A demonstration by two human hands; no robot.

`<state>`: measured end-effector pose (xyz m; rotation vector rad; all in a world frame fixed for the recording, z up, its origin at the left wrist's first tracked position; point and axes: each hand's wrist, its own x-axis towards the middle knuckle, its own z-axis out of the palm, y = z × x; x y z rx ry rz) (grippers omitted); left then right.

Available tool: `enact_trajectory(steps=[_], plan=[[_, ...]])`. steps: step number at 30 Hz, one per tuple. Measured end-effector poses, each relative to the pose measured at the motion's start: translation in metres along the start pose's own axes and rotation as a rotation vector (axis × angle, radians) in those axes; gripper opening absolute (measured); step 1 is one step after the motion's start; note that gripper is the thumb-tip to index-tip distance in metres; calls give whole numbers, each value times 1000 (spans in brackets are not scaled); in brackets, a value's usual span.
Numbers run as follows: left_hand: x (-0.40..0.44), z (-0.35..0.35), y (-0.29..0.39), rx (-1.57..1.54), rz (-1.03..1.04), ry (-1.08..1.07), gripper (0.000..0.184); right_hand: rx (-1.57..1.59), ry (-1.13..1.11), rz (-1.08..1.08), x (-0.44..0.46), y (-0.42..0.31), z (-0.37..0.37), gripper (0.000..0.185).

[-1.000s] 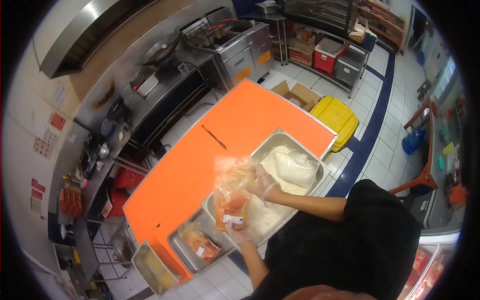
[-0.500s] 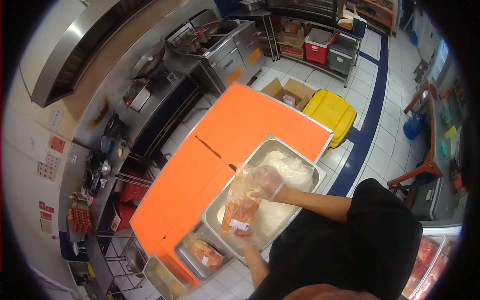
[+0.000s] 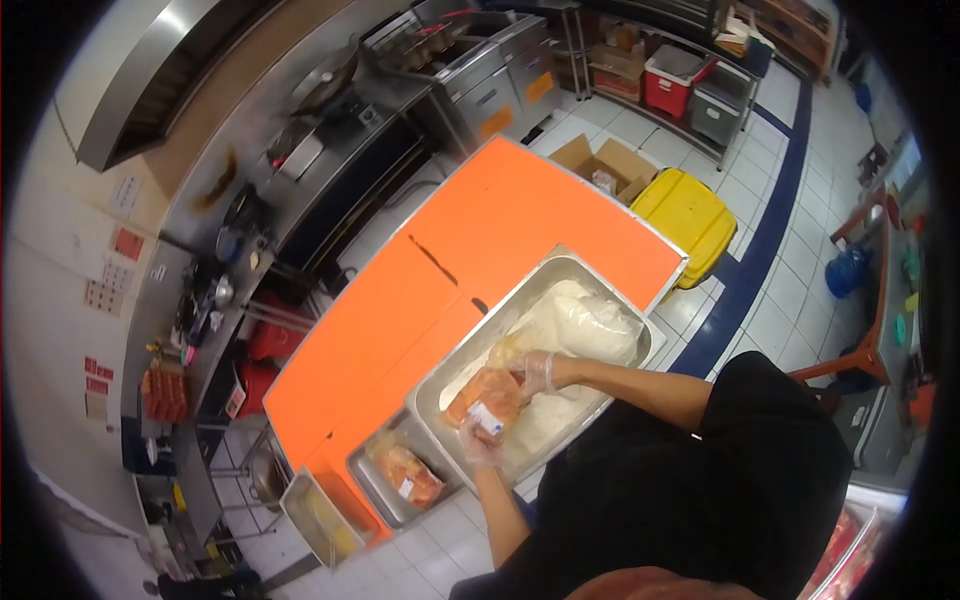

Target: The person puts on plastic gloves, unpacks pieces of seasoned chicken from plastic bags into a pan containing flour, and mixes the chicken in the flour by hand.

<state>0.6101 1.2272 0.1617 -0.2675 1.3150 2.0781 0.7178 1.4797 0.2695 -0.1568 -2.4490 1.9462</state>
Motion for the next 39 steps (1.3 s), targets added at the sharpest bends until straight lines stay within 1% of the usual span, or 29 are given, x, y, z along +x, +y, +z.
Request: enact_trajectory(steps=[2,4,8,10,11,13,14,16,18,19,20,21,22,23,24,25,26,27,28,29,31,32,33,34,35,36,37,38,39], plan=[[-9,22,6,34,25,39,37,-24,-70,47,4,3,-1,40],[-28,55,21,62,34,91,31,-213,-169,276,3,-9,-6,40],[-38,86,23,-13,107,93,29,-248,-282,298,7,-13,-9,41],[-34,81,20,-65,108,101,29,-176,-40,336,6,-9,-7,35],[-33,76,19,-112,108,96,30,-170,-53,338,5,-7,-6,35],[-31,67,18,-139,125,78,30,286,138,472,1,-4,-11,32],[-30,64,16,-169,145,49,31,284,124,476,6,12,-10,32],[-40,74,19,-157,195,115,30,366,259,353,16,56,9,29],[-27,57,10,-77,293,186,30,296,188,406,9,37,-10,31],[-22,45,2,-18,353,220,28,245,262,322,9,54,-13,30],[-23,43,-2,71,500,277,26,193,336,240,8,72,-13,30],[-25,41,-2,161,633,343,25,129,362,214,6,73,-18,30],[-30,40,0,199,706,389,23,66,391,184,-1,65,-21,30],[-36,49,14,163,634,492,24,76,369,193,-3,62,-21,30],[-43,60,27,118,561,591,24,-134,350,140,-1,60,-23,31],[-42,45,46,-183,452,-2,26,-337,330,89,-1,52,-22,33],[-44,43,44,-216,367,87,28,-329,325,88,2,43,-19,33],[-58,66,59,-255,284,176,30,-173,376,185,7,25,-14,34],[-63,80,60,-252,284,178,30,-18,426,284,10,11,-7,36],[-65,89,60,-286,314,213,29,-18,426,284,11,2,-1,36],[-58,83,53,-326,354,241,29,-218,97,236,13,-14,10,34],[-49,59,42,-272,284,222,26,-227,101,217,17,14,24,34],[-39,41,35,-217,220,200,22,-15,196,100,28,68,49,34],[-34,33,32,-225,246,184,22,89,241,25,34,69,51,34],[-31,28,27,-186,209,134,18,190,278,-54,39,68,54,34],[-30,26,26,-144,171,88,14,245,251,21,30,30,43,36],[-35,37,31,-150,195,79,14,299,220,100,25,4,37,37],[-44,56,39,-83,163,154,13,288,216,77,29,3,36,37],[-51,65,45,-16,125,232,12,291,128,82,31,7,34,39]])
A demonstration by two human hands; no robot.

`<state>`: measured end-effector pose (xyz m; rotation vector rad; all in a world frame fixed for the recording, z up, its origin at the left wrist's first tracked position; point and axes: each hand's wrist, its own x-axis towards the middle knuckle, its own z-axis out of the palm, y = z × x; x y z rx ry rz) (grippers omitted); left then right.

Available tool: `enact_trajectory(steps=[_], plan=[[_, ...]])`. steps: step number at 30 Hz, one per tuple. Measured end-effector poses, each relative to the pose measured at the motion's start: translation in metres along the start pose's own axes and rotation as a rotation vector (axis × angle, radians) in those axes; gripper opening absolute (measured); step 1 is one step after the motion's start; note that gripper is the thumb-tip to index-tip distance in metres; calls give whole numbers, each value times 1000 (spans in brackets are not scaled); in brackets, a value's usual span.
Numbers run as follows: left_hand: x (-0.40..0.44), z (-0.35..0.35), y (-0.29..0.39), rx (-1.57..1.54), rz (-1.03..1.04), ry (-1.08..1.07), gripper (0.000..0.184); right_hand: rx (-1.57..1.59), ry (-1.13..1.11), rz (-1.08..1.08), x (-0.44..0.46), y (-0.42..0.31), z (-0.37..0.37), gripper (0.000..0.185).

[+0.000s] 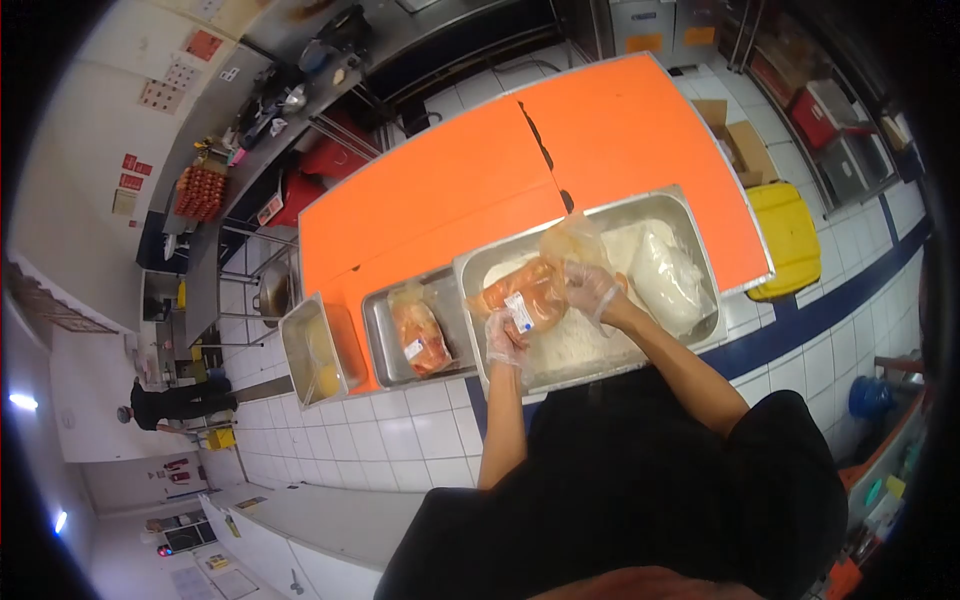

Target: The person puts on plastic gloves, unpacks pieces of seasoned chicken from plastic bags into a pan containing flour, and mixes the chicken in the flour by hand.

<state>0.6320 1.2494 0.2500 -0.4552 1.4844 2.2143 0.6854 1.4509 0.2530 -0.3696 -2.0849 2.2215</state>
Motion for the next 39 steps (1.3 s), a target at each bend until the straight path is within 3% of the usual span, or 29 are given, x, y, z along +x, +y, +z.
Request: enact_trajectory(steps=[3,5,9,10,13,14,18,21,23,24,26,29,31,33,34,36,39], plan=[[14,-16,-5,87,-51,-82,16,-144,-90,9,5,-7,-13,41],[27,-29,-6,123,-84,-169,16,-451,-79,-43,11,-10,-12,39],[46,-31,8,294,-236,-283,16,-217,-140,3,26,19,-9,38],[47,-26,9,290,-226,-286,16,-250,-66,39,30,27,-7,39],[34,10,9,299,-250,-270,18,-311,90,41,30,44,-2,41],[15,32,18,275,-182,-160,19,-340,147,17,29,45,-2,42],[25,15,6,189,-95,-56,21,-512,247,23,4,-25,-16,42],[31,0,4,97,-74,-80,21,-473,388,43,1,4,-24,41],[27,11,9,104,-66,-85,20,-69,462,-97,5,30,-21,37],[31,10,7,89,-32,-62,21,-67,465,-99,2,22,-19,37],[35,0,7,75,1,-39,22,470,610,18,-12,-10,-13,32],[37,-16,19,98,-59,-105,25,371,601,172,-19,-22,-33,30],[34,-13,25,-158,30,-47,32,319,561,242,-17,-21,-42,24],[33,-23,30,-155,43,-74,32,266,518,313,-18,-18,-45,21],[36,-31,32,-95,23,-98,32,-254,546,-22,-19,-16,-45,15],[35,-35,29,-38,3,-117,32,-772,533,-363,-17,-5,-39,11],[19,-15,28,131,39,-159,26,-704,374,-452,0,44,-15,12]])
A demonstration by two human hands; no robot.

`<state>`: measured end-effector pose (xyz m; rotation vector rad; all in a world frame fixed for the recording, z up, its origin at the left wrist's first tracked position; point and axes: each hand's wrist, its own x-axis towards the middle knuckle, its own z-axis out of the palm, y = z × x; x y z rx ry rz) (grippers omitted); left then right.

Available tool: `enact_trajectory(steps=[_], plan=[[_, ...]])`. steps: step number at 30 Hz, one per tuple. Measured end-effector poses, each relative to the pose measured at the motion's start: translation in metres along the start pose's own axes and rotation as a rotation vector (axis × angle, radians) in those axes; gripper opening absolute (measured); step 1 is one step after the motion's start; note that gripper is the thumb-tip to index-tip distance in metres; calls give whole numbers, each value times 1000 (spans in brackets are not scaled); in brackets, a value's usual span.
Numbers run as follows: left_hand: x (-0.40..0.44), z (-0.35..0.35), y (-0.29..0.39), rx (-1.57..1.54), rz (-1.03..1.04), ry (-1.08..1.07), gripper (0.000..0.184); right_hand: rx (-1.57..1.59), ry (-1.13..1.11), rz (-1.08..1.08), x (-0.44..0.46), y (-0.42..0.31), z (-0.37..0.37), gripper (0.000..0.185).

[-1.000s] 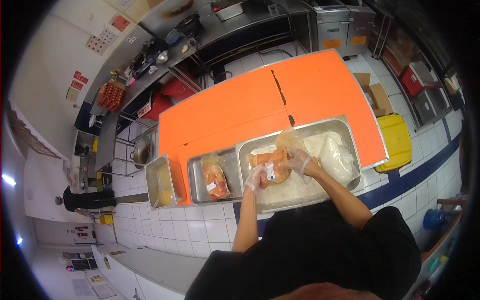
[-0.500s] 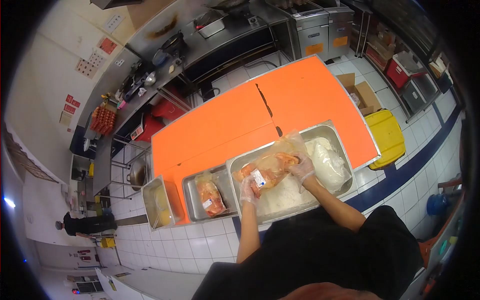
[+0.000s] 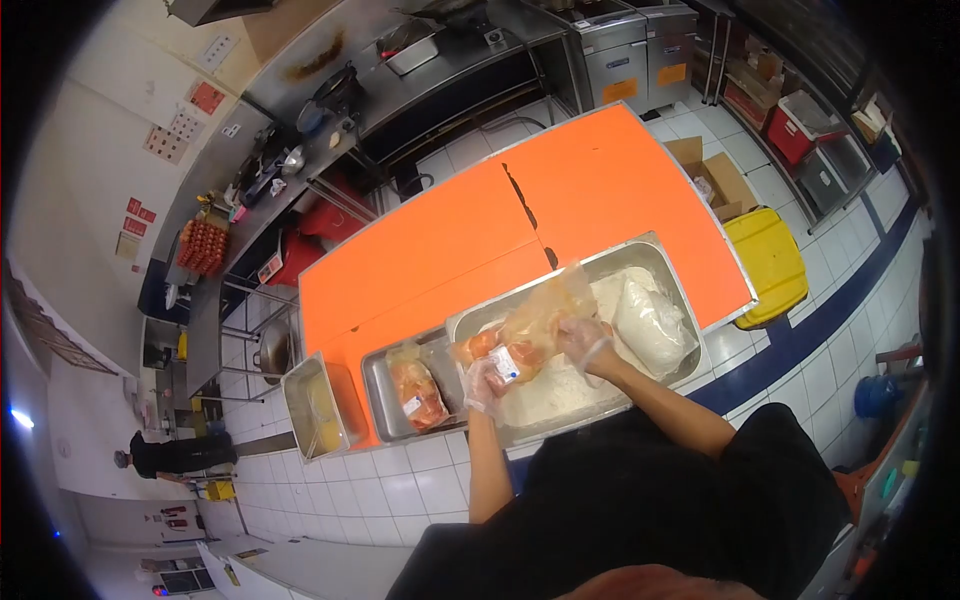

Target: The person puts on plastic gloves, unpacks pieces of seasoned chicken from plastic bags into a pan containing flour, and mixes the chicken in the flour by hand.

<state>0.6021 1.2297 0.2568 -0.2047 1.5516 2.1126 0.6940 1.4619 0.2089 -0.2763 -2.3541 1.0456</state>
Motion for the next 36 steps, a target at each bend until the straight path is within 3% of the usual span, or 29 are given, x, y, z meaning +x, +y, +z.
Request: enact_trajectory(steps=[2,3,7,9,11,12,15,17,20,21,24,26,28,32,34,36], plan=[[15,-12,-19,34,-48,-94,23,147,-388,528,-4,19,28,23],[7,-3,-12,77,-60,-70,32,148,-385,523,2,15,20,23],[17,9,-25,129,-16,7,34,547,-618,513,27,-47,-52,36],[14,21,-28,-32,-39,2,36,652,-667,476,27,-50,-57,38],[22,22,-44,-64,-30,5,37,510,-843,445,19,-31,-43,38],[27,23,-47,-98,-19,9,39,511,-838,441,15,-25,-34,38],[29,36,-32,-30,-10,136,45,1053,-520,444,4,-19,-19,34],[9,56,-3,19,-19,199,48,584,-497,428,11,-18,-18,28],[28,35,-10,-30,-26,239,54,451,-399,494,6,-6,-16,24],[36,18,-21,-127,-17,218,57,300,-365,462,10,-11,-26,18],[44,3,-15,-187,176,236,46,312,-49,271,-3,13,-30,13],[16,17,17,-133,141,211,35,761,-108,728,10,-10,-59,18],[7,20,24,-66,75,259,35,836,-102,732,-2,12,-50,28],[3,31,30,-86,52,512,44,918,25,884,8,-12,-72,24],[0,24,33,-65,75,480,53,1208,173,912,7,-9,-78,24],[-9,21,40,-64,76,481,69,1090,156,930,4,-7,-82,24]])
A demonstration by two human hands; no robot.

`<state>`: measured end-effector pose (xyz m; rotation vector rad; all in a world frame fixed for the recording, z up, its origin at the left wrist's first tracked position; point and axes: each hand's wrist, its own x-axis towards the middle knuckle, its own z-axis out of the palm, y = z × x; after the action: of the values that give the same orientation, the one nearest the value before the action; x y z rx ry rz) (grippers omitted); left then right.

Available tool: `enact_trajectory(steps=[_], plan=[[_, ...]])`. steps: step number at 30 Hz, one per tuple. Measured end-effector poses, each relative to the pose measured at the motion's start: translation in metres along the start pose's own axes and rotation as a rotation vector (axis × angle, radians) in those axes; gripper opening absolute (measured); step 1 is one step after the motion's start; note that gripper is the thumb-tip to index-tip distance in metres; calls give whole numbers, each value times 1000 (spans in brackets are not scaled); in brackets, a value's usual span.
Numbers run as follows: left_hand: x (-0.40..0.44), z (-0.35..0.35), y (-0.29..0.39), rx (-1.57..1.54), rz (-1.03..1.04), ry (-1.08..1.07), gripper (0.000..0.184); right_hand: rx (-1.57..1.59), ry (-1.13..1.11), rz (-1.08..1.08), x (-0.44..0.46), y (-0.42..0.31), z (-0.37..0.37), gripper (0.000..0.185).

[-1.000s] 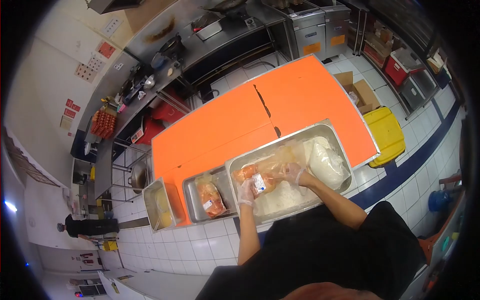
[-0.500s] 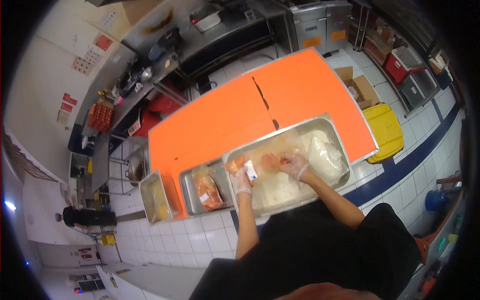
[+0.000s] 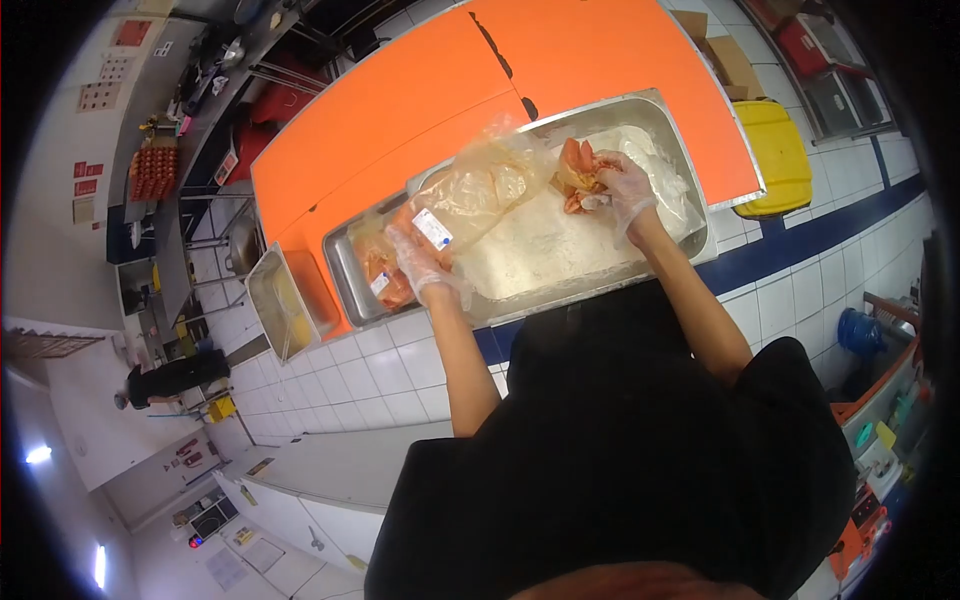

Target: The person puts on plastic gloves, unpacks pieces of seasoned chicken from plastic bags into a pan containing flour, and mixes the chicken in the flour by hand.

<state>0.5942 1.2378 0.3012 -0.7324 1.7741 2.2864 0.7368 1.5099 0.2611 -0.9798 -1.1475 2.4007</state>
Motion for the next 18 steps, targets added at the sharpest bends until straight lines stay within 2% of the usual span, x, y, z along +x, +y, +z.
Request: enact_trajectory(steps=[2,3,5,6,8,9,11,12,14,15,17,18], plan=[[-4,-1,4,34,-32,-5,71,-222,-33,-27,2,4,-4,28],[-3,-3,4,5,-68,1,71,-220,-32,-26,0,6,-5,28],[-1,-5,3,-28,-100,10,70,-751,-458,-179,-4,8,-6,27],[0,-4,-2,13,-82,21,68,-750,-464,-178,-7,8,0,27],[6,-4,-11,51,-57,37,67,-915,-299,-578,-10,9,21,21],[13,-7,-21,59,-60,13,66,-913,-306,-581,-7,13,29,21],[18,-6,-33,52,-84,-18,59,-919,-293,-897,-3,21,43,17],[9,0,-30,53,-85,-18,59,-920,-292,-896,-5,20,49,17],[-15,20,-19,140,-119,-58,55,-1116,-235,-970,-11,12,60,14],[-12,18,-24,167,-70,-75,54,-1113,-238,-973,-3,19,63,14],[-21,23,-22,151,-78,-109,52,-316,-292,63,17,37,65,15],[-23,27,-22,133,-86,-152,50,-317,-293,58,17,32,63,15]])
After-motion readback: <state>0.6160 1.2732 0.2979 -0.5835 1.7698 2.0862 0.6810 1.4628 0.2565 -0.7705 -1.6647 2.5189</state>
